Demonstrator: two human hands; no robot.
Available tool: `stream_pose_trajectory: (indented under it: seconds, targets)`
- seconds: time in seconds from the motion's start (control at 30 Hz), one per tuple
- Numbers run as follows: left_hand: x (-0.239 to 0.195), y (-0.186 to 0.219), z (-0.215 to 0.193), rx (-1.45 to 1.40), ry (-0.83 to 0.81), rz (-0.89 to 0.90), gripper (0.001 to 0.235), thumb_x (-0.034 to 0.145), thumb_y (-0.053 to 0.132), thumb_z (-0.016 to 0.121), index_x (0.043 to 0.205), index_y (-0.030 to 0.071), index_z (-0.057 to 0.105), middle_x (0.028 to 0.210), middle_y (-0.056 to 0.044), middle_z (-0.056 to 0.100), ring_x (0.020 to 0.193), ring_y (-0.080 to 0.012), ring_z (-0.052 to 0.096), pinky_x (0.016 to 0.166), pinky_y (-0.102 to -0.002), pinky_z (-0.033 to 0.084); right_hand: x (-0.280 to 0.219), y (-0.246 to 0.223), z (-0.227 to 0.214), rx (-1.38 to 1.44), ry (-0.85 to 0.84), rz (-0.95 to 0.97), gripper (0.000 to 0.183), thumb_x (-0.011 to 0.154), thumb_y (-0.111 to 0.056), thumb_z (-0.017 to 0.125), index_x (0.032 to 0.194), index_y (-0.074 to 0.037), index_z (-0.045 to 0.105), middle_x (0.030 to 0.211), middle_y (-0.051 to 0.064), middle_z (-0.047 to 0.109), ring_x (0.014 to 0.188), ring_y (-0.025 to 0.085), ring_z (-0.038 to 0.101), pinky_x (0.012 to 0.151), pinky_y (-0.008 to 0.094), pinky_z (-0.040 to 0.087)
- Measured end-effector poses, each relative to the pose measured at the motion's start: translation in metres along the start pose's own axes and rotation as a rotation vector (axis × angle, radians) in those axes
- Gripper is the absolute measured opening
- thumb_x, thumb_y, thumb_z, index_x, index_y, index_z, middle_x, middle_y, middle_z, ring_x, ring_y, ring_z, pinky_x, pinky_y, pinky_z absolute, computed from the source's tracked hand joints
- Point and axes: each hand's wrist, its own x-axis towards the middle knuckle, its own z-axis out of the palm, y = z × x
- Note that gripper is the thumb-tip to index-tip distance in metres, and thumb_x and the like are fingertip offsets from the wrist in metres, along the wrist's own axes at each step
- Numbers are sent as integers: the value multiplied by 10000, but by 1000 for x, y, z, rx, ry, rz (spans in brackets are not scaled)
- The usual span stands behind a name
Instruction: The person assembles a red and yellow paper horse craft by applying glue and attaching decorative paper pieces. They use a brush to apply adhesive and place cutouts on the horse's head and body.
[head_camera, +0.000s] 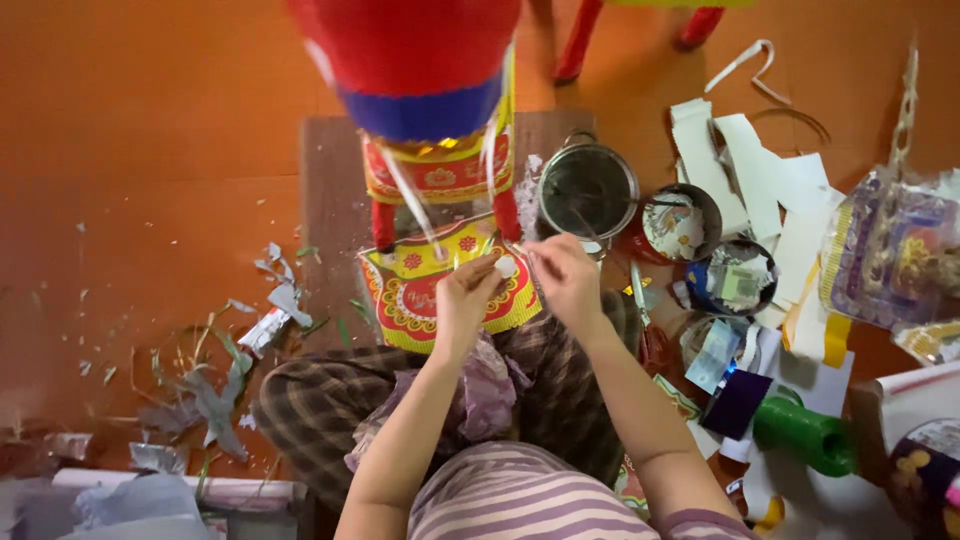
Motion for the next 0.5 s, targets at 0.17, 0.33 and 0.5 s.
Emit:
stream_pose_trajectory:
  seconds: [0.17, 0.33, 0.5]
  targets:
    - [-6, -11, 0, -203, 0, -32, 315, 952, 22, 681, 1259, -47, 697, 1130, -191, 749, 1016, -187, 695, 894, -343, 607, -3, -30, 17, -256, 81, -519, 208, 928, -33, 694, 1084, -115, 806, 1069, 34, 734, 915, 230, 661, 819, 338, 491]
    - [-22, 8, -7, -313, -19, -51, 321, 1016, 58, 616, 1299, -84, 666, 1179, -270, 719, 1084, -292, 687, 943, -455, 578, -4, -53, 17, -322, 124, -611, 171, 914, -59, 716, 1024, -153, 808, 1096, -16, 784, 966, 194, 703, 854, 278, 472]
    - [-28, 21, -7, -335, 100, -76, 308, 897, 40, 765, 1180, -76, 729, 1032, -188, 762, 924, -194, 719, 881, -343, 609, -10, -54, 17, -309, 127, -674, 158, 916, -80, 739, 1006, -191, 806, 1243, -1, 747, 1135, 244, 641, 949, 366, 468]
